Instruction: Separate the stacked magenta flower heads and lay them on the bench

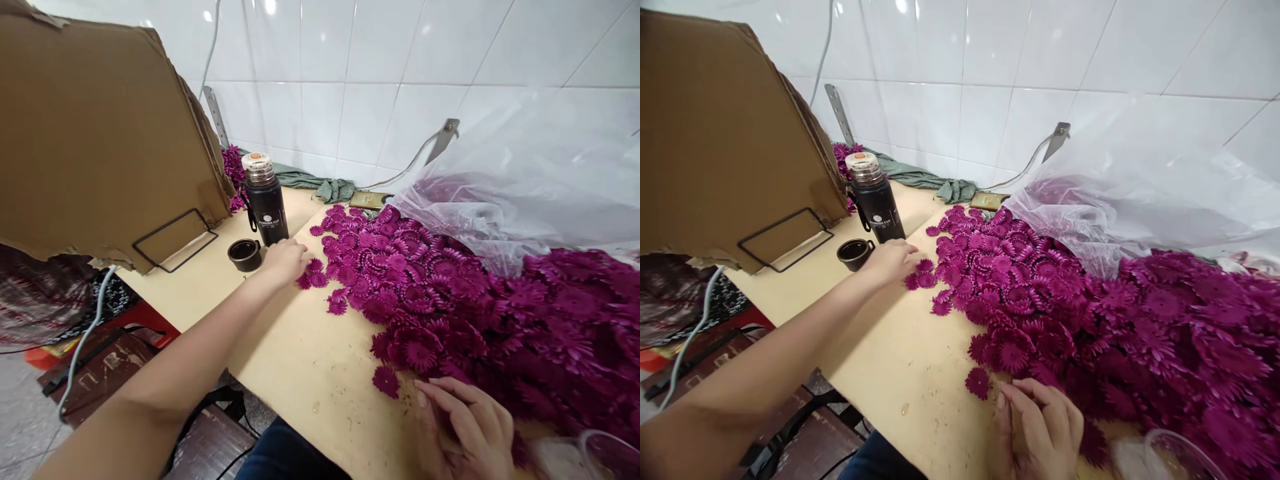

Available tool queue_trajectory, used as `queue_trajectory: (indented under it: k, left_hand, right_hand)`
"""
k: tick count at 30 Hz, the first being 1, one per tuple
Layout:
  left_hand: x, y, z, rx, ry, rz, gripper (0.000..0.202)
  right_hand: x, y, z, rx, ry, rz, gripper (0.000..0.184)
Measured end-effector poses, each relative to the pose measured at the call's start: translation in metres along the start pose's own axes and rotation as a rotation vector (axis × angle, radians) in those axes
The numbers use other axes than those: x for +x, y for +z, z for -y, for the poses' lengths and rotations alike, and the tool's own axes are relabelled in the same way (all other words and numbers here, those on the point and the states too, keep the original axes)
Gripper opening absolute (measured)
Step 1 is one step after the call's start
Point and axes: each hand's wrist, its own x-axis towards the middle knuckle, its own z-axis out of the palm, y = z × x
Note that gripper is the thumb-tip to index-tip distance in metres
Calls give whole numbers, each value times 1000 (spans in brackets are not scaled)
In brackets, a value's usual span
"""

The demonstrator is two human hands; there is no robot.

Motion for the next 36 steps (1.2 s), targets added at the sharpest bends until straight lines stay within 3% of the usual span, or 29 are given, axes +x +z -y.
queue_trajectory:
  k: [6,13,17,19,24,26,29,32,36]
  left_hand:
    - [22,19,-10,-49,-19,37,6]
    - [32,-6,-15,-340,-68,-114,19]
    - [11,-20,-44,-550,61,-85,14]
    - [-7,-19,-63,-769,129,-22,11]
    - [-45,-2,-97,-945,217,188,15]
    - [-53,4,-107,-966,247,231,16]
    - [-60,9,-118,-976,275,254,19]
    - [-67,9,-125,-961,268,256,22]
    - [-77,7,-127,-928,296,244,20]
  right_hand:
    - [0,-4,4,25,59,-55,12]
    - [6,-3,14,72,114,-89,10]
    - [8,-9,21,101,227,-103,10]
    - [11,-19,22,125,240,-88,15]
    - [22,-77,-6,-92,320,-74,17]
    - [24,-103,-28,-208,390,56,16]
    - [26,-126,-56,-344,402,373,20]
    - [28,-125,-71,-445,388,654,15]
    - [34,-113,-75,-518,352,817,7]
